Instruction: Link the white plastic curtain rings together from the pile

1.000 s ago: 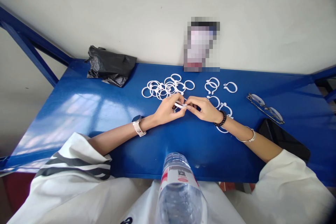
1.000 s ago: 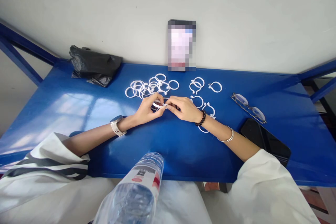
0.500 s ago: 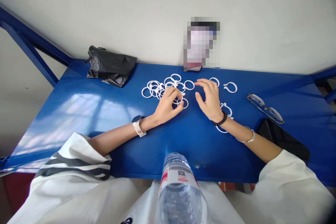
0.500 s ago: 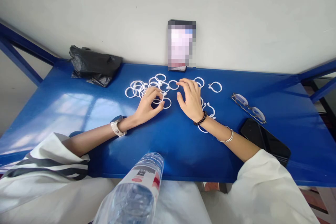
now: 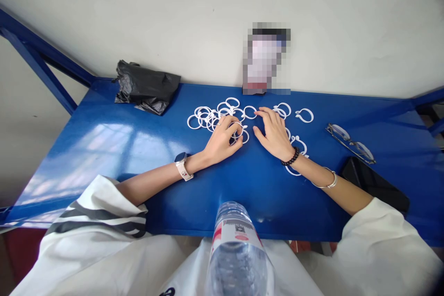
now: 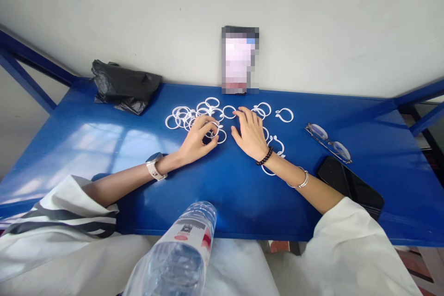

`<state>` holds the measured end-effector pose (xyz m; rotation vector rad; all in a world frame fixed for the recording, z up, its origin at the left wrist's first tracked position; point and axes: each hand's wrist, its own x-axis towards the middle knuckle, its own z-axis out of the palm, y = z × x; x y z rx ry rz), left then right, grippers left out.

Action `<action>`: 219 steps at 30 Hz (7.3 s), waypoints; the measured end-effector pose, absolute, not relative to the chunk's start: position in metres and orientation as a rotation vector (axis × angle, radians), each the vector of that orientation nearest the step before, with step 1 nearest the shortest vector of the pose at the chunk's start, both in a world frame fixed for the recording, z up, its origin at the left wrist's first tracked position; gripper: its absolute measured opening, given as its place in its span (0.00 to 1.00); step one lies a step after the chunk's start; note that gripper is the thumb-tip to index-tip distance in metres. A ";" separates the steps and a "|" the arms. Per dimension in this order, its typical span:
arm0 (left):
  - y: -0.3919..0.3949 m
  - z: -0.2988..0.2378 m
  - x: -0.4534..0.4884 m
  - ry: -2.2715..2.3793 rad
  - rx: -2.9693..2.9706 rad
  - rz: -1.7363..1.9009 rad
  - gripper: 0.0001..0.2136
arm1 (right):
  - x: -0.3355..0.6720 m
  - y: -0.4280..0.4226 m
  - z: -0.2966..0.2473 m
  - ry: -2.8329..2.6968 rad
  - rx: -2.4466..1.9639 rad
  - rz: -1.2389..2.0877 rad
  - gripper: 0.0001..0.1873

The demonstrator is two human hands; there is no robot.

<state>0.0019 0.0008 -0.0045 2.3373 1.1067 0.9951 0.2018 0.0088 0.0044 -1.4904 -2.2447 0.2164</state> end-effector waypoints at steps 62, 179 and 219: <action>0.000 -0.002 0.003 1.068 2.476 0.706 0.02 | 0.199 0.009 0.007 -2.211 -0.910 0.462 0.16; -0.002 0.000 -0.001 0.836 2.460 1.149 0.07 | 0.199 0.007 0.010 -2.073 -0.834 0.435 0.07; -0.003 0.002 0.000 0.810 2.402 1.038 0.12 | 0.201 0.005 0.009 -2.134 -0.819 0.451 0.13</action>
